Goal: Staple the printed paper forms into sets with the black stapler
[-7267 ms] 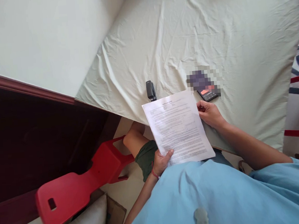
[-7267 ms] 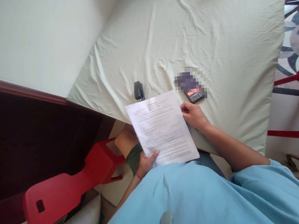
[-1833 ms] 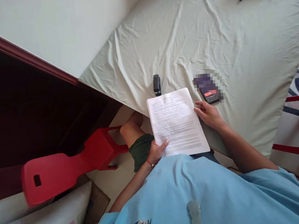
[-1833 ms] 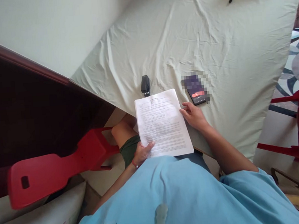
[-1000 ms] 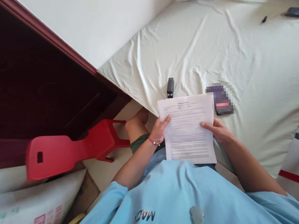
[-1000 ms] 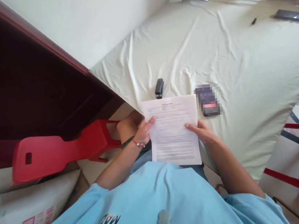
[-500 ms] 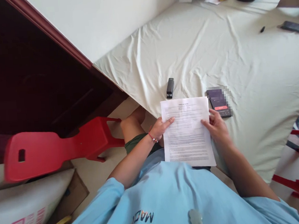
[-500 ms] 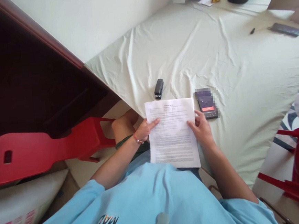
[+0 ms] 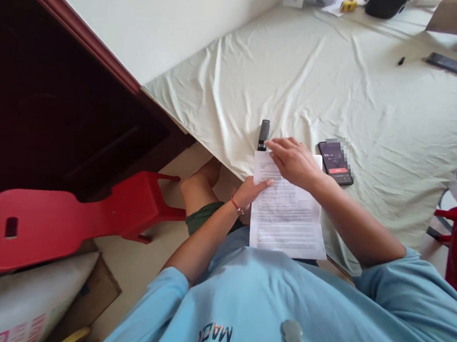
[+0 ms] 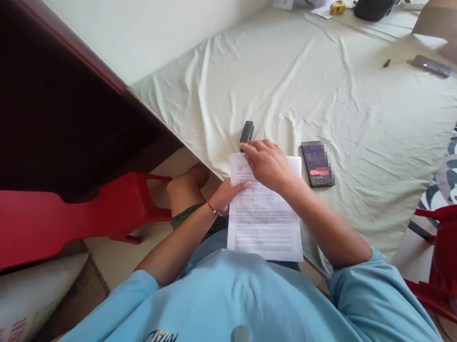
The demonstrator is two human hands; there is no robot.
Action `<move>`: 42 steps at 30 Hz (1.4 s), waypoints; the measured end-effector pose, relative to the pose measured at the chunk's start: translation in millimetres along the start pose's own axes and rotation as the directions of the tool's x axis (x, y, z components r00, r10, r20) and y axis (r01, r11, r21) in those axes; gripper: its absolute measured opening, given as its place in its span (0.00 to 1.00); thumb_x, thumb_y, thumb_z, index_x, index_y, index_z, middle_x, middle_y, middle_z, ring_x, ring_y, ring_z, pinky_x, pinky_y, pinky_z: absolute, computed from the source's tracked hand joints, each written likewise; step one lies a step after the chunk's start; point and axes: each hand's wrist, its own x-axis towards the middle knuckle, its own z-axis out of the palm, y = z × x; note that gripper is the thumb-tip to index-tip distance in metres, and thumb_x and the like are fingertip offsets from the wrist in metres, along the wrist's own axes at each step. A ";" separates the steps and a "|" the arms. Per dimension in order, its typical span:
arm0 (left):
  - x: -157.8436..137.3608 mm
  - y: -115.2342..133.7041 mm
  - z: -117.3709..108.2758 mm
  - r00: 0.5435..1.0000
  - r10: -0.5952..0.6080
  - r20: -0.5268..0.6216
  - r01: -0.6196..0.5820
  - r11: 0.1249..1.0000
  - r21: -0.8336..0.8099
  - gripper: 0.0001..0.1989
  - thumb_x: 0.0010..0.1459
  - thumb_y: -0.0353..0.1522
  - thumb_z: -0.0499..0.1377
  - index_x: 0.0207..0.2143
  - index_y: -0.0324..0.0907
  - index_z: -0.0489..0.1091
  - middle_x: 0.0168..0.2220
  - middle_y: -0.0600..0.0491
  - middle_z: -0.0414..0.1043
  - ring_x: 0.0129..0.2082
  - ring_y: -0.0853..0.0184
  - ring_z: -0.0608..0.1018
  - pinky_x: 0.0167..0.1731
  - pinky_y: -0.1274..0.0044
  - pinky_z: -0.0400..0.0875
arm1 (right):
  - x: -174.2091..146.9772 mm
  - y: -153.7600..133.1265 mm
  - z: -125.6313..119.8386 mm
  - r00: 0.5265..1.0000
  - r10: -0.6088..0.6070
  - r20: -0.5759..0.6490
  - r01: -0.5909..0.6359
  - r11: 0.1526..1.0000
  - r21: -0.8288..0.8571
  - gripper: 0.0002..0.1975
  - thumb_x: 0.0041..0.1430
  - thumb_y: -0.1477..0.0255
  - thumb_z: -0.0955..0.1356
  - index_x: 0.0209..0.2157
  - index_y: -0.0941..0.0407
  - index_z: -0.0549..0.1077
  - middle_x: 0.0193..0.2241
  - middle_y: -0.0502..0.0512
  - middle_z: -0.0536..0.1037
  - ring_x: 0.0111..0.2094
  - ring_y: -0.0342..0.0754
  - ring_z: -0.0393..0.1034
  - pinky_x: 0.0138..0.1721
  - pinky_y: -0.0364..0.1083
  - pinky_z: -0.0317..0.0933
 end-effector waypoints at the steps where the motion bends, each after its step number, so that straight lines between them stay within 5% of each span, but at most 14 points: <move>1: -0.3 -0.2 -0.5 1.000 -0.001 -0.015 0.001 1.000 0.000 0.27 0.46 0.41 0.75 0.46 0.36 0.79 0.46 0.43 0.81 0.44 0.57 0.81 0.50 0.66 0.73 | 5.3 -0.8 4.8 0.998 -0.004 0.065 0.003 1.000 0.015 0.19 0.72 0.69 0.58 0.55 0.54 0.76 0.50 0.60 0.80 0.52 0.59 0.70 0.53 0.57 0.64; 6: -1.1 -0.1 -2.2 0.999 -0.031 -0.027 0.030 0.999 -0.028 0.28 0.45 0.43 0.76 0.44 0.36 0.79 0.43 0.43 0.81 0.40 0.59 0.81 0.47 0.68 0.73 | 22.8 5.5 19.0 0.977 0.163 0.139 -0.173 0.982 0.068 0.17 0.71 0.65 0.61 0.39 0.55 0.80 0.36 0.58 0.82 0.45 0.57 0.71 0.45 0.51 0.61; 9: 0.8 3.7 0.6 0.992 -0.112 -0.064 0.108 0.992 -0.063 0.27 0.44 0.43 0.76 0.42 0.35 0.79 0.41 0.42 0.81 0.38 0.59 0.81 0.44 0.69 0.74 | 35.6 16.0 25.4 0.922 0.273 0.274 -0.305 0.949 0.082 0.15 0.68 0.65 0.64 0.33 0.56 0.80 0.31 0.56 0.81 0.37 0.52 0.72 0.37 0.48 0.59; 14: 17.9 18.1 8.1 0.978 -0.097 -0.185 0.069 0.986 -0.151 0.13 0.59 0.37 0.65 0.39 0.34 0.77 0.34 0.45 0.81 0.34 0.61 0.81 0.40 0.70 0.74 | 59.0 32.7 40.9 0.854 0.369 0.367 -0.381 0.924 -0.043 0.14 0.65 0.69 0.63 0.34 0.56 0.81 0.36 0.57 0.83 0.36 0.50 0.72 0.35 0.47 0.56; 19: 44.3 36.9 8.7 0.893 -0.125 -0.433 0.129 0.991 -0.020 0.09 0.60 0.23 0.57 0.29 0.35 0.76 0.23 0.48 0.75 0.31 0.60 0.80 0.38 0.71 0.73 | 70.8 44.7 51.9 0.834 0.438 0.337 -0.416 0.899 -0.138 0.15 0.64 0.67 0.64 0.38 0.54 0.82 0.39 0.60 0.83 0.42 0.55 0.74 0.41 0.49 0.59; 27: 59.9 45.8 2.2 0.863 -0.244 -0.442 0.218 0.970 -0.109 0.05 0.57 0.25 0.59 0.31 0.36 0.75 0.23 0.47 0.75 0.31 0.58 0.81 0.40 0.68 0.76 | 73.7 63.9 54.2 0.820 0.475 0.321 -0.490 0.871 -0.035 0.12 0.62 0.68 0.66 0.39 0.55 0.82 0.37 0.58 0.83 0.41 0.53 0.74 0.43 0.49 0.62; 31: 62.0 43.1 1.0 0.881 -0.194 -0.432 0.189 0.980 -0.055 0.06 0.57 0.25 0.58 0.30 0.36 0.75 0.22 0.49 0.74 0.30 0.59 0.80 0.38 0.70 0.75 | 79.9 71.7 58.1 0.813 0.483 0.327 -0.498 0.866 -0.040 0.11 0.62 0.69 0.67 0.39 0.56 0.82 0.37 0.59 0.82 0.41 0.54 0.74 0.45 0.51 0.62; 34: 64.7 39.8 -0.7 0.889 -0.125 -0.441 0.159 0.986 0.041 0.07 0.56 0.25 0.58 0.26 0.36 0.73 0.21 0.49 0.72 0.28 0.59 0.79 0.34 0.72 0.72 | 76.4 73.7 63.1 0.833 0.469 0.295 -0.482 0.875 -0.029 0.12 0.63 0.69 0.66 0.39 0.55 0.82 0.38 0.59 0.82 0.46 0.58 0.72 0.49 0.54 0.63; 37: 66.3 36.3 -2.5 0.897 -0.083 -0.434 0.132 0.988 0.085 0.08 0.54 0.26 0.58 0.23 0.37 0.71 0.20 0.50 0.71 0.27 0.60 0.78 0.31 0.73 0.70 | 63.0 70.8 69.0 0.906 0.413 0.094 -0.417 0.908 0.026 0.16 0.62 0.71 0.66 0.50 0.55 0.79 0.45 0.60 0.82 0.55 0.63 0.67 0.54 0.58 0.61; 40: 65.3 34.1 -3.6 0.912 -0.067 -0.404 0.117 0.988 0.102 0.06 0.52 0.27 0.59 0.23 0.38 0.70 0.21 0.51 0.72 0.26 0.62 0.77 0.32 0.74 0.69 | 47.9 67.3 73.7 0.963 0.248 -0.104 -0.246 0.969 0.040 0.26 0.63 0.76 0.64 0.63 0.53 0.70 0.60 0.58 0.75 0.64 0.60 0.60 0.63 0.61 0.54; 42: 64.0 33.4 -4.0 0.916 -0.054 -0.397 0.112 0.986 0.124 0.05 0.51 0.28 0.59 0.23 0.38 0.70 0.22 0.52 0.72 0.26 0.63 0.76 0.32 0.74 0.69 | 41.7 66.8 75.6 0.988 0.115 -0.100 -0.113 0.993 0.028 0.30 0.63 0.82 0.60 0.63 0.48 0.69 0.64 0.51 0.71 0.68 0.54 0.57 0.69 0.61 0.45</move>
